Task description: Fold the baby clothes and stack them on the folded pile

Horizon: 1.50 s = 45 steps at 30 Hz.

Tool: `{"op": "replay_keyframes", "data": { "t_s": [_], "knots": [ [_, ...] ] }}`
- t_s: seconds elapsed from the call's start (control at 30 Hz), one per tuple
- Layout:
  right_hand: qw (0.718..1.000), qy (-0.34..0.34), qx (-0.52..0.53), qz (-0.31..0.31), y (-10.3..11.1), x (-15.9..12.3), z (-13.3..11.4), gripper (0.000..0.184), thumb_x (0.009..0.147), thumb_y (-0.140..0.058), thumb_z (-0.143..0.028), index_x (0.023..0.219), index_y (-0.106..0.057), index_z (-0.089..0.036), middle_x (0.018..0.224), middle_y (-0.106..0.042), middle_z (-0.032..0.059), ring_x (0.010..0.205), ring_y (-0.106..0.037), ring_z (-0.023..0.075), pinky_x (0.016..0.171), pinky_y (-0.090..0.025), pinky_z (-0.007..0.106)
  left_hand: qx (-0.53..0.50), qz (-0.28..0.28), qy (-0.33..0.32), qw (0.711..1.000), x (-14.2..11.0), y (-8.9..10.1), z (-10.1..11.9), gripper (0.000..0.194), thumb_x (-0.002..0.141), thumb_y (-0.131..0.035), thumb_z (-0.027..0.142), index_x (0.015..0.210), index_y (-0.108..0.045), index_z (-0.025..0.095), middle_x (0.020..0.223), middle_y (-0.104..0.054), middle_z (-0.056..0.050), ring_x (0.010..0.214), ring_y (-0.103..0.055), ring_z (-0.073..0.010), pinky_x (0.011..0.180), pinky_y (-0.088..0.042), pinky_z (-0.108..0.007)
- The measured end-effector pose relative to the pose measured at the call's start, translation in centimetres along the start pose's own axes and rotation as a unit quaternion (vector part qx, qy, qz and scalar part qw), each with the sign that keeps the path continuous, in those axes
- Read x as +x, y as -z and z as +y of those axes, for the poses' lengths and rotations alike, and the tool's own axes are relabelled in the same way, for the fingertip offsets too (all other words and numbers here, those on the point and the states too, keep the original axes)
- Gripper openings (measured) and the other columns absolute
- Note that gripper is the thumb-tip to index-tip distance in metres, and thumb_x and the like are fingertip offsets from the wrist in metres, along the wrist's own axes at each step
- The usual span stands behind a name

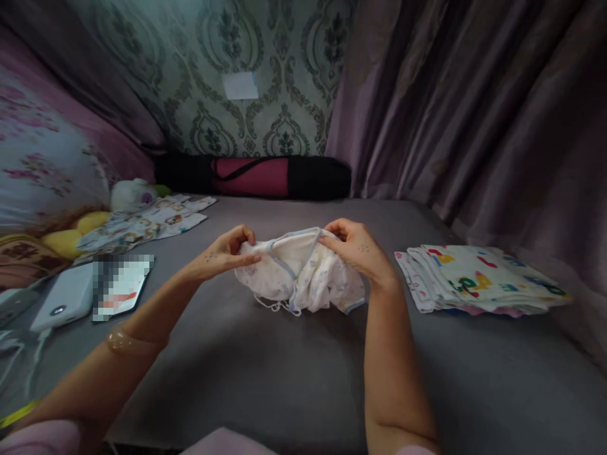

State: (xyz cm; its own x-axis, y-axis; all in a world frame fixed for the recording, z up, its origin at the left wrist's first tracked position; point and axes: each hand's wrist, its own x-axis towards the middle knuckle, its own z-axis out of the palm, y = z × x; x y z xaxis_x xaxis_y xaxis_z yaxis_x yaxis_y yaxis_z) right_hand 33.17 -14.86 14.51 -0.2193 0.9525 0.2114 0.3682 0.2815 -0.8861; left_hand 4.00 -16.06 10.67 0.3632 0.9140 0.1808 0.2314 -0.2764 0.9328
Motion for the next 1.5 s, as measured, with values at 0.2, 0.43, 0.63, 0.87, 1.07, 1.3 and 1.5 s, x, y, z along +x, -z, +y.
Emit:
{"op": "replay_keyframes", "data": {
  "t_s": [0.2,0.43,0.63,0.87,1.07,1.3,1.5],
  "knots": [
    [1.0,0.021,-0.017,0.007,-0.2,0.3,0.4,0.037,0.073,-0.069,-0.053,0.085,-0.071,-0.018,0.08,-0.069,0.0042,0.071,-0.061,0.0175,0.061,-0.047,0.028,0.033,0.041,-0.017,0.998,-0.6,1.8,1.3,0.034,0.077,-0.07,0.041,0.1,-0.06,0.017,0.09,-0.06,-0.003,0.074,-0.055,-0.0114,0.062,-0.045,-0.021],
    [0.996,0.058,-0.02,0.059,-1.3,0.3,-0.1,0.036,0.074,-0.069,-0.05,0.089,-0.074,-0.017,0.087,-0.072,0.0064,0.079,-0.065,0.0203,0.068,-0.049,0.03,0.125,0.075,-0.076,0.986,-1.6,3.2,2.6,0.028,0.077,-0.069,0.039,0.095,-0.063,0.018,0.086,-0.061,-0.001,0.066,-0.05,-0.0094,0.057,-0.04,-0.019],
    [0.993,0.088,0.005,0.08,-2.0,0.5,-1.6,0.037,0.07,-0.072,-0.051,0.087,-0.074,-0.018,0.08,-0.072,0.0054,0.071,-0.064,0.0179,0.064,-0.049,0.029,0.215,0.141,-0.112,0.96,-1.8,4.3,3.5,0.02,0.076,-0.069,0.037,0.086,-0.068,0.019,0.085,-0.063,0.0,0.068,-0.051,-0.0098,0.058,-0.038,-0.02],
    [0.987,0.128,0.016,0.094,-2.0,0.5,-4.2,0.038,0.069,-0.073,-0.052,0.087,-0.074,-0.019,0.081,-0.071,0.0045,0.07,-0.063,0.0171,0.063,-0.049,0.028,0.069,0.139,-0.092,0.984,-3.2,5.3,6.7,0.022,0.068,-0.076,0.036,0.076,-0.067,0.018,0.073,-0.061,0.001,0.066,-0.054,-0.0109,0.058,-0.041,-0.021],
    [0.977,0.176,-0.044,0.109,-2.4,-0.3,-6.0,0.036,0.078,-0.065,-0.051,0.091,-0.072,-0.018,0.081,-0.071,0.0043,0.069,-0.062,0.0167,0.06,-0.047,0.027,-0.051,0.131,-0.091,0.986,-4.3,6.6,8.2,0.026,0.059,-0.082,0.033,0.072,-0.067,0.017,0.089,-0.067,-0.004,0.078,-0.062,-0.0145,0.068,-0.048,-0.026],
    [0.914,0.295,-0.223,0.168,-2.1,-1.9,-10.2,0.028,0.09,-0.053,-0.043,0.097,-0.071,-0.022,0.091,-0.071,0.0046,0.083,-0.065,0.0193,0.073,-0.048,0.03,0.022,0.23,-0.193,0.954,-5.3,5.9,10.3,0.024,0.078,-0.069,0.039,0.081,-0.058,0.018,0.064,-0.051,0.005,0.054,-0.045,-0.0065,0.047,-0.035,-0.017],
    [0.939,0.262,-0.208,0.08,0.2,-1.5,-11.0,0.035,0.087,-0.055,-0.051,0.092,-0.073,-0.022,0.083,-0.07,0.0039,0.075,-0.064,0.0183,0.065,-0.048,0.029,0.19,0.111,-0.171,0.96,-5.0,6.5,12.8,0.028,0.079,-0.065,0.044,0.086,-0.065,0.017,0.067,-0.057,0.002,0.055,-0.048,-0.0085,0.047,-0.036,-0.019]
  ]
}}
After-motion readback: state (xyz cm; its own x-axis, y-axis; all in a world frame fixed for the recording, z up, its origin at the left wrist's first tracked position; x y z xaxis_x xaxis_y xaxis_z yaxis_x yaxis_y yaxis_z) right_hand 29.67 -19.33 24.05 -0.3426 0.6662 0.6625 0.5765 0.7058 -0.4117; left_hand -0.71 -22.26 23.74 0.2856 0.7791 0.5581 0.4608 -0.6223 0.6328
